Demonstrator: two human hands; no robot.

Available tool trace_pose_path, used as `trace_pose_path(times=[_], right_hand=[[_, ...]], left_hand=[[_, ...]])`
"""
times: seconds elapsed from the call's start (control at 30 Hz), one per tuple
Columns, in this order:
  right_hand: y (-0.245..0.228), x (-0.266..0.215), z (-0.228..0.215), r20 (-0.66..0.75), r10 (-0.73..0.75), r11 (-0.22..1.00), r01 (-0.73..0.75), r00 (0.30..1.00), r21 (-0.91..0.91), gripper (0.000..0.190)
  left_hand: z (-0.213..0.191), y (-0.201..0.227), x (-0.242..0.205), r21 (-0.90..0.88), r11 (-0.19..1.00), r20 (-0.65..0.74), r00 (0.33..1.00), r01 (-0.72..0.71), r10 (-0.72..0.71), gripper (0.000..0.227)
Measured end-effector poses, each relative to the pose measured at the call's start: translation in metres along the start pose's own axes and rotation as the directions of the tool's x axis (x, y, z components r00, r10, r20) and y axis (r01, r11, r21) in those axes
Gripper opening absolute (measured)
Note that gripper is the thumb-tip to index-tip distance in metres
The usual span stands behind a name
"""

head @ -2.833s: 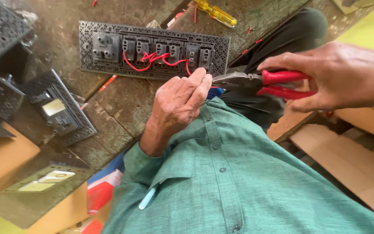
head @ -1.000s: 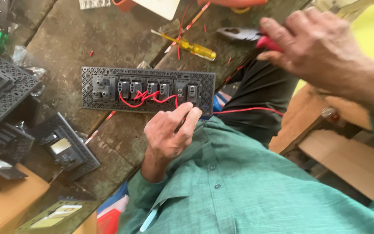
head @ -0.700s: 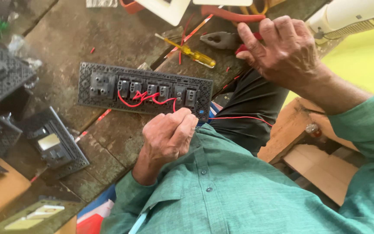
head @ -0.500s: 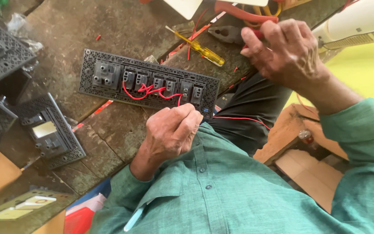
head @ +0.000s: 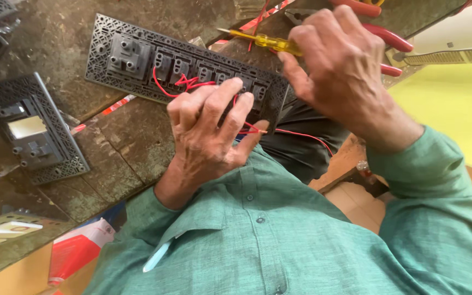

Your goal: The person wires an electrical switchboard by stripping wire ends with pliers, inserting them into terminal blocks, and tightening the screws using a screwdriver.

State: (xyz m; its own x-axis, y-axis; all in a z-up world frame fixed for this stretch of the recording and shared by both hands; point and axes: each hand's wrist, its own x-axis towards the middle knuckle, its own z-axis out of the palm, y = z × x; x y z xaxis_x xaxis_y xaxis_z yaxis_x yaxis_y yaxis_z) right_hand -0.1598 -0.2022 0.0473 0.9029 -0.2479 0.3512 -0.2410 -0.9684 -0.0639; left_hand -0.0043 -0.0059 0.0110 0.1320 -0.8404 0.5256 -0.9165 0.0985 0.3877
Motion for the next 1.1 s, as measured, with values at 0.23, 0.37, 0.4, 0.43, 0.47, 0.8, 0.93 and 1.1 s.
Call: trace_pose_path(times=[0.23, 0.37, 0.4, 0.43, 0.47, 0.8, 0.93, 1.1], right_hand=[[-0.006, -0.034, -0.038, -0.012, 0.408, 0.765, -0.334, 0.913, 0.551, 0.024], [-0.018, -0.042, -0.051, 0.004, 0.458, 0.613, -0.319, 0.889, 0.723, 0.031], [-0.023, -0.042, -0.054, 0.008, 0.455, 0.581, -0.304, 0.891, 0.755, 0.033], [-0.026, -0.041, -0.055, 0.011, 0.450, 0.547, -0.285, 0.893, 0.787, 0.034], [-0.028, -0.038, -0.054, 0.005, 0.434, 0.560, -0.274, 0.901, 0.782, 0.035], [-0.037, -0.019, -0.047, -0.023, 0.301, 0.675, -0.196, 0.953, 0.712, 0.033], [-0.038, -0.011, -0.048, 0.012, 0.231, 0.794, -0.196, 0.973, 0.576, 0.032], [-0.046, 0.004, -0.054, 0.034, 0.115, 0.836, -0.115, 0.993, 0.536, 0.027]], left_hand=[[0.005, -0.004, -0.001, 0.037, 0.995, 0.005, 0.996, 0.092, -0.092, 0.039], [0.006, -0.005, -0.001, 0.004, 0.996, 0.000, 0.996, 0.094, -0.094, 0.038], [0.006, -0.005, -0.001, -0.013, 0.995, 0.003, 0.995, 0.095, -0.095, 0.039], [0.004, -0.006, -0.001, -0.026, 0.995, 0.006, 0.995, 0.096, -0.096, 0.039], [0.004, -0.006, -0.001, -0.039, 0.995, 0.009, 0.995, 0.097, -0.096, 0.040], [0.001, -0.005, -0.001, -0.062, 0.992, 0.013, 0.993, 0.114, -0.113, 0.040], [0.001, -0.006, -0.001, -0.064, 0.992, 0.014, 0.994, 0.108, -0.107, 0.039], [0.001, -0.006, -0.002, -0.064, 0.993, 0.010, 0.995, 0.101, -0.101, 0.038]])
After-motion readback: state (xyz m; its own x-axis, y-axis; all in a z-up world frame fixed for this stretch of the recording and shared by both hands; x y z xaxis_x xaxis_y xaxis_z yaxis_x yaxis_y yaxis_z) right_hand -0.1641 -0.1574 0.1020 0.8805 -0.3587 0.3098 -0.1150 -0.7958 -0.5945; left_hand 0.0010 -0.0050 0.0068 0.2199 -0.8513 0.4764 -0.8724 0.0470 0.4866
